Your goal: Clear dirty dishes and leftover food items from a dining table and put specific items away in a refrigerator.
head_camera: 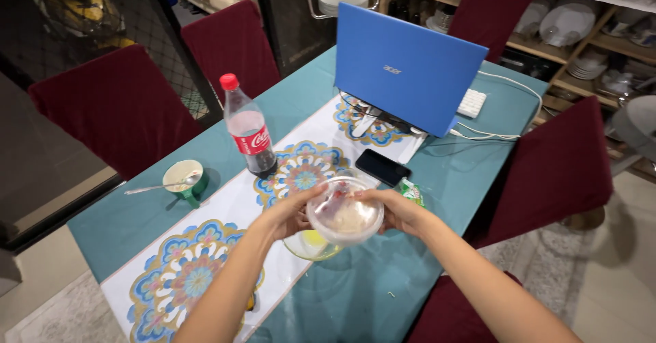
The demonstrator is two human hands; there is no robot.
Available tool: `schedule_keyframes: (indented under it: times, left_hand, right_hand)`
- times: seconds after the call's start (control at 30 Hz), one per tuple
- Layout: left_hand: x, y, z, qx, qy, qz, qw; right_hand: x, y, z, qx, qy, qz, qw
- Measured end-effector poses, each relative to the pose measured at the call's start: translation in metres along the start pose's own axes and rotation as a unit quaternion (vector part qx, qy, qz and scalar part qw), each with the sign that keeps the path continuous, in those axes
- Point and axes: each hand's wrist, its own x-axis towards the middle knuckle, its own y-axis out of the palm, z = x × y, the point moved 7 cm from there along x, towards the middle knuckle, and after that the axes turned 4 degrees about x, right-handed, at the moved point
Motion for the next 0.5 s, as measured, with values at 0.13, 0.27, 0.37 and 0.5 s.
schedule_keyframes:
  times: [0.13,0.27,0.37,0.5]
  left_hand:
    - [-0.001,0.030,-0.002,-0.092,0.060,0.060,0.992]
    - [0.015,0.034,-0.003,-0.001,0.076,0.045,0.996]
    - [0.022,0.044,0.003,-0.002,0.051,0.030,0.998]
    - [0.012,0.083,-0.005,-0.042,0.090,0.101,0.990]
  right_hand:
    - [-0.016,-0.010,0.011,0.053,-0.062,-0.082,0.993]
    - [-0.019,-0.027,-0.015,0.108,-0.049,-0.103,0.988]
    - [-0.040,-0.023,-0.017,0.148,-0.042,-0.115,0.981]
    - [-0.033,-0.045,-0.028,0.247,-0.092,-0.106,0.959]
